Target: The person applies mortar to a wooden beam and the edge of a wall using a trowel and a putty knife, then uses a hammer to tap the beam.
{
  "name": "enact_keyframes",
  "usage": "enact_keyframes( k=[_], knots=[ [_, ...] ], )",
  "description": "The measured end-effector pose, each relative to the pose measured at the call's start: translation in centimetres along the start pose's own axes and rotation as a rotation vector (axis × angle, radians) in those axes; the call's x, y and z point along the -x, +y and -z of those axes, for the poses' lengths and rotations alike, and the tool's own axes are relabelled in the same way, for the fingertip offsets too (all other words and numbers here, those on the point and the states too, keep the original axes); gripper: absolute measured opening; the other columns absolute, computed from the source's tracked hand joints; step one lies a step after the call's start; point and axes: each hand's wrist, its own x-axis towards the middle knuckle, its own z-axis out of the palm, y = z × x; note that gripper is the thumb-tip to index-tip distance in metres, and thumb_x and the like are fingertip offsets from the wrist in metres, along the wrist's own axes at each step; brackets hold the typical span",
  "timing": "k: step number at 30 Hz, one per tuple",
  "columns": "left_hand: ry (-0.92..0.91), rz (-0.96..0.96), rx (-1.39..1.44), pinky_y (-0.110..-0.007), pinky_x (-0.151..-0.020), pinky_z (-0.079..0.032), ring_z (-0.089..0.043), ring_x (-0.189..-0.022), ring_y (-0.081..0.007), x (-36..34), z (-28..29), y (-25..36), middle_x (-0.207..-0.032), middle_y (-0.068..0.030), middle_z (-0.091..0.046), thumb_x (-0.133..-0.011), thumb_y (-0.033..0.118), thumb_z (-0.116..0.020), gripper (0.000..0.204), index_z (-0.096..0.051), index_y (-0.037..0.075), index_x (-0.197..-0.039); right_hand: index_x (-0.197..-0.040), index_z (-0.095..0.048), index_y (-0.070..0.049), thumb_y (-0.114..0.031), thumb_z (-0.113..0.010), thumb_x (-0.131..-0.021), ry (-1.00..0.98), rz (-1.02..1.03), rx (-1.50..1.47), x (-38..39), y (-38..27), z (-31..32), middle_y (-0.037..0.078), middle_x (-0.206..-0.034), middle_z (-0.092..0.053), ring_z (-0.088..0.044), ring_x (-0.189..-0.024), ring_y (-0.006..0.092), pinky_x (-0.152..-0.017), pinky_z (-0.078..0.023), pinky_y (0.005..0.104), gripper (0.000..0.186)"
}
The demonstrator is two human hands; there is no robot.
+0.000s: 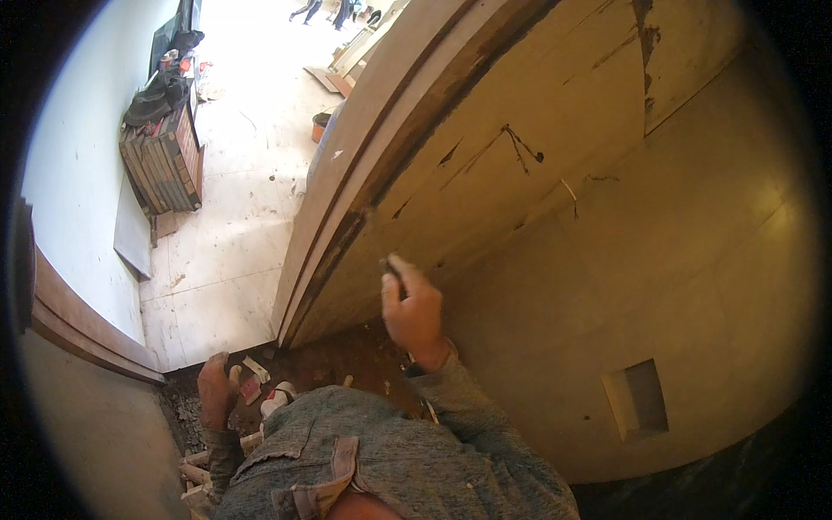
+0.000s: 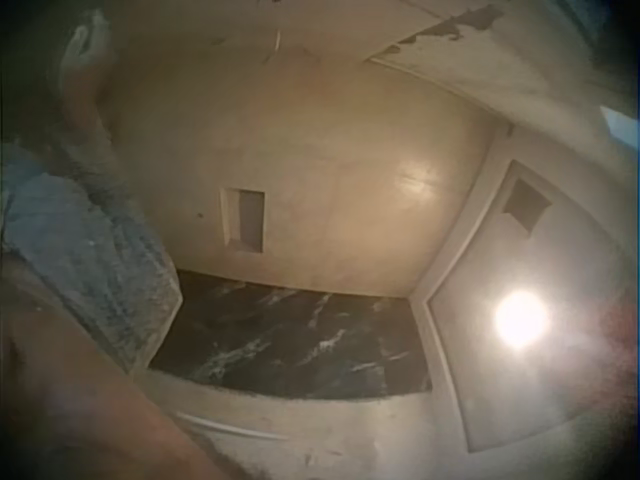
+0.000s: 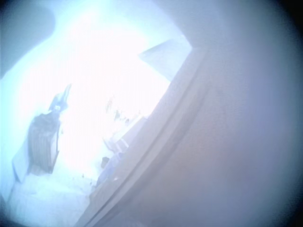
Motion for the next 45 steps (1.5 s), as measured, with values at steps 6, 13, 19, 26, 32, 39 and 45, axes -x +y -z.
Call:
enact_keyframes(
  k=[6, 13, 19, 26, 32, 39, 45],
  knots=[
    [0.008, -0.022, -0.013, -0.046, -0.091, -0.051, -0.064, -0.103, -0.0404, 0.1, -0.1, 0.4, -0.108, -0.0245, -0.067, -0.08, 0.009, -0.069, 0.038, -0.064, -0.007, -0.114, -0.119, -0.065, 0.006, -0.012, -0.058, -0.095, 0.234, -0.126, -0.113, -4.9, 0.7, 5.9, 0.02, -0.105, -0.073, -0.071, -0.092, 0.0252, -0.08, -0.055, 0.0354, 0.031],
    [-0.027, 0.017, -0.032, -0.045, -0.095, -0.05, -0.063, -0.107, -0.0413, 0.1, -0.1, 0.1, -0.113, -0.0262, -0.066, -0.083, 0.011, -0.07, 0.037, -0.065, -0.008, -0.114, -0.119, -0.066, 0.004, -0.012, -0.059, -0.095, 0.154, -0.191, -0.132, -8.0, 1.4, 7.3, 0.018, -0.104, -0.073, -0.071, -0.09, 0.0241, -0.079, -0.055, 0.0352, 0.029],
    [-0.094, 0.127, -0.041, -0.044, -0.098, -0.049, -0.063, -0.111, -0.0409, -0.2, 1.3, 1.8, -0.117, -0.0263, -0.066, -0.084, 0.012, -0.07, 0.038, -0.065, -0.007, -0.117, -0.119, -0.066, 0.003, -0.014, -0.06, -0.094, 0.124, -0.148, -0.046, -6.8, 3.5, 5.9, 0.022, -0.106, -0.072, -0.071, -0.096, 0.03, -0.084, -0.054, 0.0369, 0.03],
    [-0.091, 0.119, -0.07, -0.044, -0.096, -0.05, -0.063, -0.11, -0.0405, -0.3, 1.1, 1.6, -0.116, -0.0263, -0.067, -0.084, 0.011, -0.071, 0.038, -0.065, -0.006, -0.117, -0.118, -0.066, 0.005, -0.013, -0.061, -0.094, 0.04, -0.109, -0.024, -3.3, 5.2, 2.6, 0.024, -0.109, -0.071, -0.071, -0.099, 0.0332, -0.087, -0.055, 0.0379, 0.03],
    [-0.099, 0.073, -0.078, -0.045, -0.095, -0.051, -0.063, -0.109, -0.0407, -0.6, 0.8, 1.1, -0.115, -0.0267, -0.066, -0.084, 0.011, -0.071, 0.037, -0.064, -0.007, -0.116, -0.117, -0.067, 0.004, -0.012, -0.062, -0.092, -0.007, -0.109, -0.008, -1.3, 7.7, 0.1, 0.024, -0.109, -0.071, -0.07, -0.101, 0.0365, -0.087, -0.054, 0.0397, 0.029],
    [-0.061, 0.043, -0.124, -0.045, -0.092, -0.05, -0.062, -0.105, -0.0393, -0.2, 0.1, 0.7, -0.11, -0.024, -0.066, -0.085, 0.012, -0.069, 0.037, -0.063, -0.005, -0.117, -0.117, -0.066, 0.004, -0.014, -0.063, -0.092, -0.121, -0.132, -0.039, 1.1, 10.0, -2.1, 0.022, -0.105, -0.072, -0.071, -0.096, 0.0344, -0.085, -0.055, 0.0399, 0.031],
    [-0.11, 0.107, -0.161, -0.043, -0.093, -0.05, -0.063, -0.107, -0.0373, -0.5, 0.5, 1.2, -0.114, -0.0217, -0.066, -0.086, 0.014, -0.069, 0.038, -0.063, -0.004, -0.119, -0.125, -0.064, 0.001, -0.017, -0.061, -0.096, -0.319, -0.58, -0.363, 3.1, 11.6, -1.8, 0.01, -0.088, -0.069, -0.062, -0.066, 0.0125, -0.057, -0.053, 0.0305, 0.034]
  ],
)
